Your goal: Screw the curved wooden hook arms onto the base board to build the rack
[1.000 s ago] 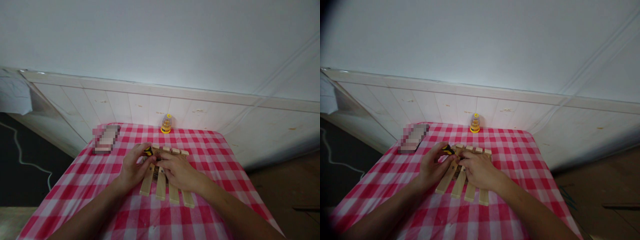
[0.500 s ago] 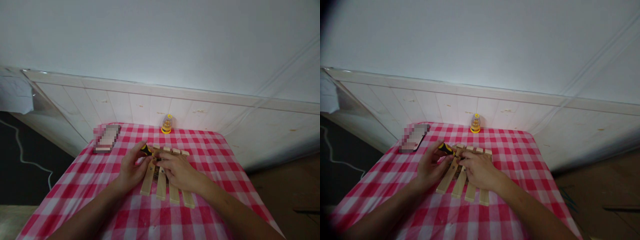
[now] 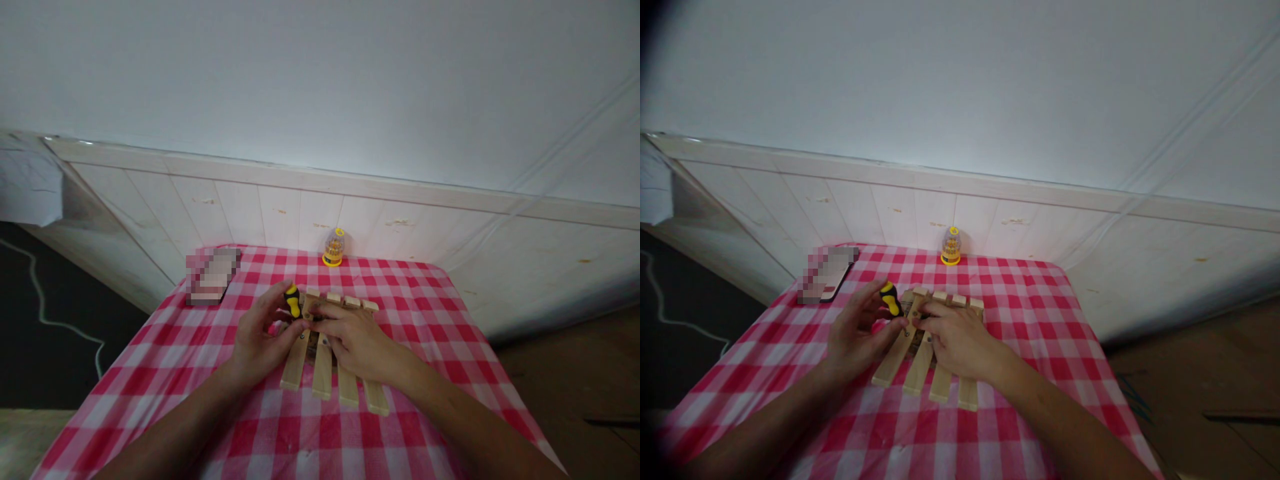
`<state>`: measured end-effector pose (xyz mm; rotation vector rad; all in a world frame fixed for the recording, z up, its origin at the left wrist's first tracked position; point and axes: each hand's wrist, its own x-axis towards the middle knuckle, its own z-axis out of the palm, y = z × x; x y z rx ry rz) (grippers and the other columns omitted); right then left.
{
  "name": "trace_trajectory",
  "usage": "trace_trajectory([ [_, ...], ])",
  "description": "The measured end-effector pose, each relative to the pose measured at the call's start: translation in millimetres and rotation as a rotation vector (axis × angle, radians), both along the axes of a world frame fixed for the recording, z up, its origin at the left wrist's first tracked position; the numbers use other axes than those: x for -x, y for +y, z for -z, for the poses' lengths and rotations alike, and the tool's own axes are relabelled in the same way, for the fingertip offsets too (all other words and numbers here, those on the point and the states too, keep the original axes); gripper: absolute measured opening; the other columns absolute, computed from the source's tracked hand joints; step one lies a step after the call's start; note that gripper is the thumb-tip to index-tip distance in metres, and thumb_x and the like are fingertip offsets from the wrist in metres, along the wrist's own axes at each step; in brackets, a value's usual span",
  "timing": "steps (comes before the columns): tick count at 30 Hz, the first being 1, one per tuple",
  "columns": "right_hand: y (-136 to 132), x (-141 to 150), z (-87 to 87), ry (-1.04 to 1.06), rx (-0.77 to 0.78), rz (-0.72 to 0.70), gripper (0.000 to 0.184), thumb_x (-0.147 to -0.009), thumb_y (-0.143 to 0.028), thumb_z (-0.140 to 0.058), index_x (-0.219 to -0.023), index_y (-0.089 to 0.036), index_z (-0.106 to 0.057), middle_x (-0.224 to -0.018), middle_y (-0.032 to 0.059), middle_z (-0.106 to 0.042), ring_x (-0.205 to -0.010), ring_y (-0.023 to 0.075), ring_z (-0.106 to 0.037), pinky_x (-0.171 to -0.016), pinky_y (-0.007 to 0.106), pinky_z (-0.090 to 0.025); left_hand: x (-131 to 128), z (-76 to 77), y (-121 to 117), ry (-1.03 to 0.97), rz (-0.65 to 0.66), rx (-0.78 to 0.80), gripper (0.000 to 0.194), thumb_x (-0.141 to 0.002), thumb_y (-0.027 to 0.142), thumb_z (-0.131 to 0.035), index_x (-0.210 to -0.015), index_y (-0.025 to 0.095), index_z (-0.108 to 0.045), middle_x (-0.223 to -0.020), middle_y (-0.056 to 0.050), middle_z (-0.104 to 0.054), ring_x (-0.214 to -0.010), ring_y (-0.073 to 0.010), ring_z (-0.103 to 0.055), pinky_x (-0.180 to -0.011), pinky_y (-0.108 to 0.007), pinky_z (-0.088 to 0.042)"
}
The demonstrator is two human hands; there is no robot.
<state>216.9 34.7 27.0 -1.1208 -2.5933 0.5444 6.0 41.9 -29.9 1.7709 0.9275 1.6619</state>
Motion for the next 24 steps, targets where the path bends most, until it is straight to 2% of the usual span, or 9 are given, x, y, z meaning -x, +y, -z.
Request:
trace_trajectory([
  [6, 0.4, -0.5, -0.9, -0.016, -0.002, -0.01, 0.041, -0.095, -0.006, -0.049, -0.118, -0.026, -0.076, -0.142, 0.0027, -0.065, -0.126, 0.0237, -0.062, -0.103, 0.04, -0.053, 2.3, 8.4, 1.1, 0.054, -0.004, 0.037, 0.062, -0.084, 0.022, -0.082, -0.14, 0.029, -0.057, -0.104, -0.003, -0.074, -0.083, -0.0152, -0.075, -0.071, -0.025, -0.066],
  [11, 0.4, -1.0, 1.1, -0.01, 0.004, 0.004, 0.04, -0.094, -0.007, -0.05, -0.117, -0.027, -0.076, -0.145, 0.0025, -0.064, -0.127, 0.0243, -0.061, -0.105, 0.043, -0.052, 2.9, 11.3, 1.3, 0.125, -0.048, -0.033, 0.057, -0.084, 0.025, -0.083, -0.136, 0.028, -0.06, -0.111, -0.006, -0.074, -0.087, -0.0165, -0.075, -0.072, -0.026, -0.065],
  [14, 0.7, -1.4, 4.4, 0.002, 0.009, 0.002, 0.037, -0.093, -0.006, -0.051, -0.112, -0.026, -0.077, -0.149, 0.0025, -0.062, -0.13, 0.0249, -0.06, -0.108, 0.046, -0.051, 2.3, 10.1, 0.6, 0.141, -0.032, -0.074, 0.055, -0.086, 0.024, -0.081, -0.137, 0.029, -0.06, -0.118, -0.007, -0.074, -0.094, -0.0179, -0.075, -0.073, -0.026, -0.066],
  [18, 1.0, -1.4, 7.5, 0.027, -0.015, -0.002, 0.039, -0.095, -0.007, -0.05, -0.117, -0.025, -0.076, -0.148, 0.0032, -0.062, -0.135, 0.0251, -0.057, -0.112, 0.047, -0.048, 3.6, 7.0, -0.6, 0.175, 0.034, -0.11, 0.055, -0.089, 0.021, -0.076, -0.141, 0.029, -0.058, -0.119, -0.008, -0.075, -0.098, -0.0188, -0.075, -0.077, -0.028, -0.066],
  [24, 1.3, -0.9, 5.9, 0.026, -0.01, -0.009, 0.042, -0.095, -0.006, -0.05, -0.123, -0.026, -0.075, -0.148, 0.0039, -0.062, -0.136, 0.025, -0.057, -0.113, 0.047, -0.047, 5.3, 1.3, -2.0, 0.205, 0.046, -0.094, 0.054, -0.091, 0.019, -0.073, -0.142, 0.028, -0.056, -0.125, -0.011, -0.074, -0.1, -0.021, -0.076, -0.079, -0.031, -0.067],
])
